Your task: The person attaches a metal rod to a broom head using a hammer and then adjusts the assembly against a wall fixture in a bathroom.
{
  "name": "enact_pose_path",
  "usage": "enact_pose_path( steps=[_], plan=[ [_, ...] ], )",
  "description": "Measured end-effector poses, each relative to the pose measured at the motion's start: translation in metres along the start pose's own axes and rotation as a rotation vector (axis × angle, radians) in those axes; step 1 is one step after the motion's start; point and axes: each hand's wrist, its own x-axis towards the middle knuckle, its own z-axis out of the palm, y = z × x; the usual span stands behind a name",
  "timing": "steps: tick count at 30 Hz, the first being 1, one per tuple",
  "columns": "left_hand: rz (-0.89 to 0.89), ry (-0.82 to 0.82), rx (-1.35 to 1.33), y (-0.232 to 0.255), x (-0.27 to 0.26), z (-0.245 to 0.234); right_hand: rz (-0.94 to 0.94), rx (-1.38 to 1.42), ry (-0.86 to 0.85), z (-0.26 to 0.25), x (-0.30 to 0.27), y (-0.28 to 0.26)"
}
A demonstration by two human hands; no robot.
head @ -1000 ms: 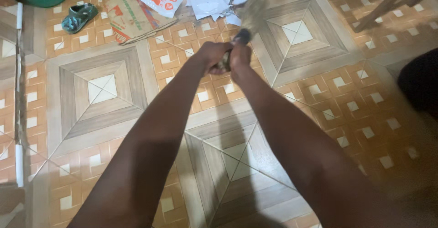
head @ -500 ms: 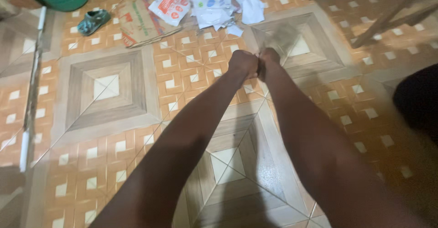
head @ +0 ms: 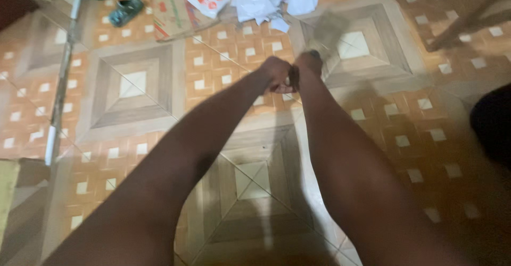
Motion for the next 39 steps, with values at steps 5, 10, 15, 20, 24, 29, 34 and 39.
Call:
enact_pose_path(
  steps=[5,10,15,20,24,29,34,39],
  plan=[
    [0.073,0.260,0.202,0.028,-0.009,0.017,-0.068,-0.087,-0.122,0.021,0.025,-0.011],
    [0.146,0.158,0.028,0.030,-0.006,-0.002,-0.071,0.108,0.018,-0.003,-0.046,-0.051],
    [-0.008,0.032,0.015,0.050,0.012,0.012,-0.176,0.155,0.196,-0.005,-0.078,-0.055],
    [0.017,-0.093,0.064,0.064,0.042,0.039,-0.147,0.275,0.060,-0.028,-0.020,-0.063],
    [0.050,-0.080,0.011,0.058,0.075,0.035,-0.156,0.177,0.019,-0.032,0.032,-0.061],
    [0.005,-0.018,-0.047,0.031,0.095,0.009,-0.181,0.062,-0.001,-0.012,0.104,-0.018],
    [0.031,0.085,-0.004,0.010,0.086,-0.045,-0.252,-0.169,0.148,0.040,0.114,0.004],
    [0.127,0.188,0.135,0.012,0.082,-0.103,-0.111,0.037,0.050,0.109,0.088,0.009]
  ],
)
